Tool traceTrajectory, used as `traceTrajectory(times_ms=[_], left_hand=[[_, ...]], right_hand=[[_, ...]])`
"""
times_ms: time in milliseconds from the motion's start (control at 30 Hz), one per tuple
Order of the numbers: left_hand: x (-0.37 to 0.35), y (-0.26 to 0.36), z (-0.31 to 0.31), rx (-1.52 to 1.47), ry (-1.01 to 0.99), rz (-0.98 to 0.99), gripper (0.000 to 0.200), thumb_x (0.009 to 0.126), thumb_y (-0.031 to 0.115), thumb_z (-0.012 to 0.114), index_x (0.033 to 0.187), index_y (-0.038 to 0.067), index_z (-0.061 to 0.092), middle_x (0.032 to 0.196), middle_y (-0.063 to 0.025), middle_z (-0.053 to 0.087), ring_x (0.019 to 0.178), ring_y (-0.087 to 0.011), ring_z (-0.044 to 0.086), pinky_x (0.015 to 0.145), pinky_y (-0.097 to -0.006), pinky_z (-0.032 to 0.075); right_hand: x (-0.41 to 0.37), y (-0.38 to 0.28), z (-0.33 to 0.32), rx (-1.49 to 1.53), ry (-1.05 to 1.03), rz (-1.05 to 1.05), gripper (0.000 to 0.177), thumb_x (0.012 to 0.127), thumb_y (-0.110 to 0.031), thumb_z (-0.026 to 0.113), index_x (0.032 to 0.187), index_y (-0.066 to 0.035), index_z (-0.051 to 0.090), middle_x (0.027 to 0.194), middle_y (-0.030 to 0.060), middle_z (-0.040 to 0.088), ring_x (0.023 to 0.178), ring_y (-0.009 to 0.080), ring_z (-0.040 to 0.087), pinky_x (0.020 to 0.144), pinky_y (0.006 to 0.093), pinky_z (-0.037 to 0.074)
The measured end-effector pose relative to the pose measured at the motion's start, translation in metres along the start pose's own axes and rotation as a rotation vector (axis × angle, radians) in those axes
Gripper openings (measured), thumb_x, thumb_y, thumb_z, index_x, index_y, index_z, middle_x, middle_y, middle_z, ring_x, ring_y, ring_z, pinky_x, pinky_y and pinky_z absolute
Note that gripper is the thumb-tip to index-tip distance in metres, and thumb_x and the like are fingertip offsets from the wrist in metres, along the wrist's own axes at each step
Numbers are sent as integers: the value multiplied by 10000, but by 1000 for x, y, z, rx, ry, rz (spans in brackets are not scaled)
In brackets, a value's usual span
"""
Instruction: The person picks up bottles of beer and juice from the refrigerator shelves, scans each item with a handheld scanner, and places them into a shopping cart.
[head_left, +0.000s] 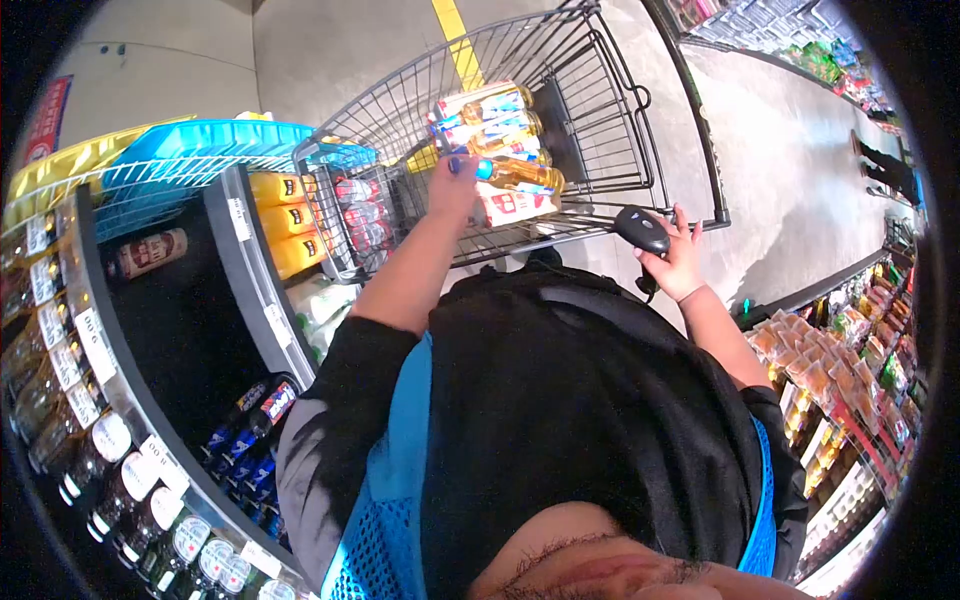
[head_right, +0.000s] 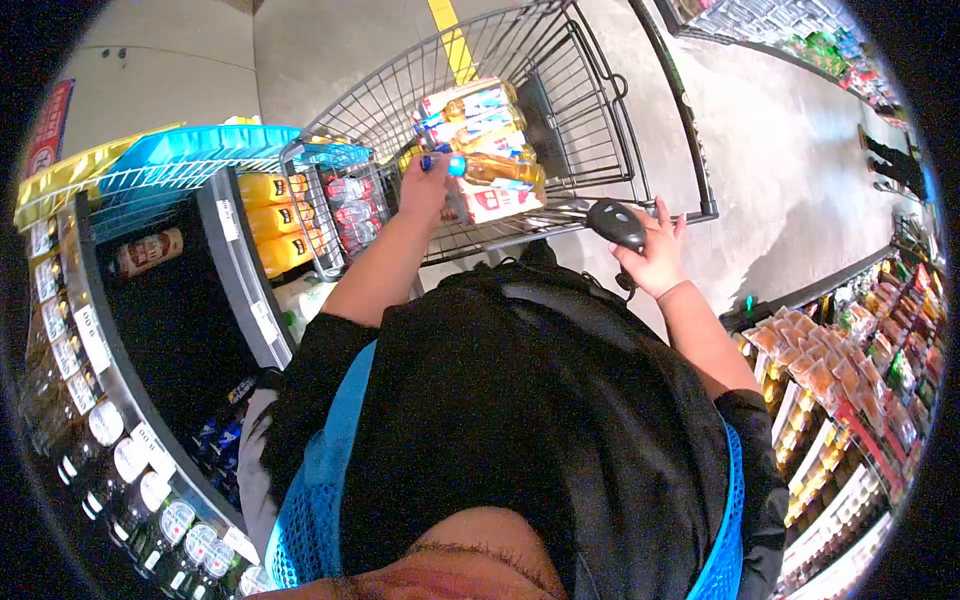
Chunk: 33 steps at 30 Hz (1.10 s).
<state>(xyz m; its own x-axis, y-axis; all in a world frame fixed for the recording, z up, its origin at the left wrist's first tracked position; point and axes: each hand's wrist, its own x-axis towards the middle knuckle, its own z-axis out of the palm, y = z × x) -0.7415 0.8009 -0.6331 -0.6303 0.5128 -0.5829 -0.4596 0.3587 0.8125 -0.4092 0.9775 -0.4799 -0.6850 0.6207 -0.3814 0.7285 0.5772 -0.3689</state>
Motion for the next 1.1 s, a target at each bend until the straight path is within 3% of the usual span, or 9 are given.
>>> traceTrajectory(times_ms=[67, 133, 200, 367, 633, 900, 967, 1067, 1100], left_hand=[[-41, 61, -14, 97, -40, 107, 242, 950, 186, 611, 1133, 61, 513, 960, -14, 603, 801, -114, 562, 663, -233, 478], [-78, 108, -30, 24, -19, 374, 235, 955, 165, 599, 1145, 57, 512, 949, -26, 595, 851, -123, 556, 742, -260, 471], [-87, 129, -54, -199, -100, 512, 318, 941, 177, 609, 1202, 33, 497, 928, -43, 581, 884, -143, 554, 812, -290, 462], [-155, 198, -98, -709, -194, 655, 471, 909, 100, 568, 1330, -38, 409, 921, -120, 614, 885, -226, 616, 856, -364, 496], [-251, 213, -149, -634, 70, 668, 750, 741, 220, 709, 1359, -50, 380, 890, -124, 628, 863, -236, 638, 822, -310, 510], [-304, 179, -196, 128, 536, 972, 296, 811, 72, 627, 1077, -54, 591, 873, -109, 691, 765, -170, 663, 727, -262, 520], [-308, 185, -221, 566, 616, 1326, 161, 774, -5, 589, 920, -22, 653, 813, -97, 691, 710, -164, 662, 691, -255, 527], [-326, 196, -222, 93, 786, 831, 82, 757, -44, 593, 790, 13, 642, 719, -93, 665, 684, -170, 663, 668, -269, 533], [-319, 186, -238, 173, 900, 908, 76, 774, -37, 619, 828, 15, 610, 733, -96, 662, 685, -173, 662, 676, -270, 535]], right_hand=[[-2, 7, -9, 175, 25, -23, 458, 799, -334, 679, 1214, -150, 622, 1252, 66, 608, 1349, 368, 366, 1141, 584, -11], [-3, 0, -28, 545, -127, -8, 393, 829, -244, 680, 1180, -85, 605, 1107, 56, 650, 1161, 255, 539, 1126, 500, 215], [-7, -34, -47, 882, -158, -72, 280, 859, -63, 639, 1129, -2, 594, 983, 1, 629, 902, 82, 552, 798, 265, 478], [3, -130, -94, 870, -510, -171, 245, 830, -35, 629, 1074, -14, 628, 924, -7, 635, 828, 67, 554, 737, 256, 479], [20, -236, -71, 695, -799, -493, 244, 838, -49, 631, 1078, -5, 630, 928, -27, 639, 844, 60, 539, 794, 248, 466], [18, -232, -64, 664, -689, -451, 275, 849, -105, 643, 1106, -12, 618, 963, -24, 636, 845, 81, 546, 774, 251, 459], [21, -215, -60, 642, -699, -337, 268, 869, -93, 635, 1125, -12, 620, 1012, -15, 647, 908, 89, 567, 837, 262, 462], [14, -199, -54, 673, -583, -422, 262, 876, -82, 633, 1129, -15, 623, 1027, -11, 651, 927, 91, 566, 852, 264, 453], [13, -193, -53, 674, -581, -416, 261, 881, -86, 637, 1132, -17, 625, 1029, -11, 652, 931, 91, 561, 854, 262, 445]])
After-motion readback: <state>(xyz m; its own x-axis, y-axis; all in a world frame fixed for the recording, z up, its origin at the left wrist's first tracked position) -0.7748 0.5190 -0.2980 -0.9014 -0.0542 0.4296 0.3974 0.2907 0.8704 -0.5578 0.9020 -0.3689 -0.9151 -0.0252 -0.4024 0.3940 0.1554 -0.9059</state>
